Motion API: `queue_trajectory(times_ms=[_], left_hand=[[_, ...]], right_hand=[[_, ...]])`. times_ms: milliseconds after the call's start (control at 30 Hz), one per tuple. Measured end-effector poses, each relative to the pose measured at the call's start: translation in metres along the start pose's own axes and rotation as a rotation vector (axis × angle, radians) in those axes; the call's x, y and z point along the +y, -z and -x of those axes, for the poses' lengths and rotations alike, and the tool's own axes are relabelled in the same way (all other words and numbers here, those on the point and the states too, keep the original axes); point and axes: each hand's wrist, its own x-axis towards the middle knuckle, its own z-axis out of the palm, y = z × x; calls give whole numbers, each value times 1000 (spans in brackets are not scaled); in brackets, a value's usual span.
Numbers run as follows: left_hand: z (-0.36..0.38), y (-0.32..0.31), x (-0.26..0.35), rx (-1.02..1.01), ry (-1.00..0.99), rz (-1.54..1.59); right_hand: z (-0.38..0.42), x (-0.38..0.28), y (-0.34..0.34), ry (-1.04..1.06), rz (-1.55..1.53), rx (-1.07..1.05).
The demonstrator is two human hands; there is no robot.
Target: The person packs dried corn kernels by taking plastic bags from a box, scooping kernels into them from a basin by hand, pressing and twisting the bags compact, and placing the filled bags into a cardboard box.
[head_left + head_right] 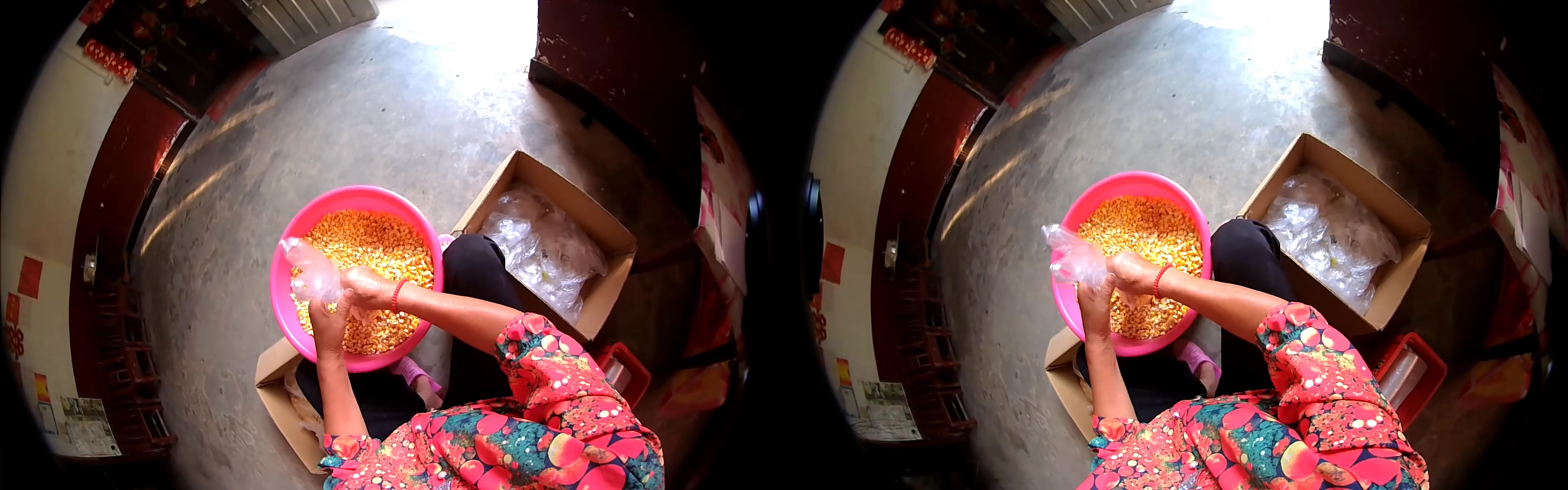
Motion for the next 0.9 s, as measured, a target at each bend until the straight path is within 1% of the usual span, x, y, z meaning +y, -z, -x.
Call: queue_trajectory(times_ms=[67,100,133,200,233,267,333,400,467,500,567,600,667,700,767,800,867,900], left_hand=[[2,17,-27,-139,-67,-99],[4,9,-20,-127,-89,38],[6,7,-23,-127,-89,37],[10,8,-37,-115,60,193],[8,18,-47,-248,170,108],[10,20,-59,-247,169,108],[13,18,-66,-179,254,172],[13,15,-64,-165,248,187],[14,14,-57,-202,294,229],[15,15,-55,-201,295,228],[16,15,-54,-408,280,166],[17,13,-54,-409,282,167],[18,8,-53,-412,239,269],[18,9,-56,-411,240,270],[17,15,-69,-394,255,58],[18,16,-75,-393,256,57],[18,18,-83,-182,280,-18],[18,17,-81,-183,279,-18]], right_hand=[[3,-16,19,12,-71,11],[0,-14,16,29,-68,82],[0,-12,15,30,-68,82],[1,-8,14,101,-6,-14],[5,-28,28,10,-18,-151],[5,-23,23,11,-18,-152],[6,-10,8,208,-9,-38],[2,-11,3,246,-37,-1],[-3,-18,4,473,-52,237],[-3,-19,6,474,-53,237],[0,-20,12,326,88,87],[2,-26,18,323,88,88],[5,-39,28,245,-11,-3],[5,-37,28,244,-11,-4],[5,-28,23,153,26,-167],[4,-21,17,153,24,-168],[1,-7,4,320,43,-99],[2,-12,6,320,43,-99]])
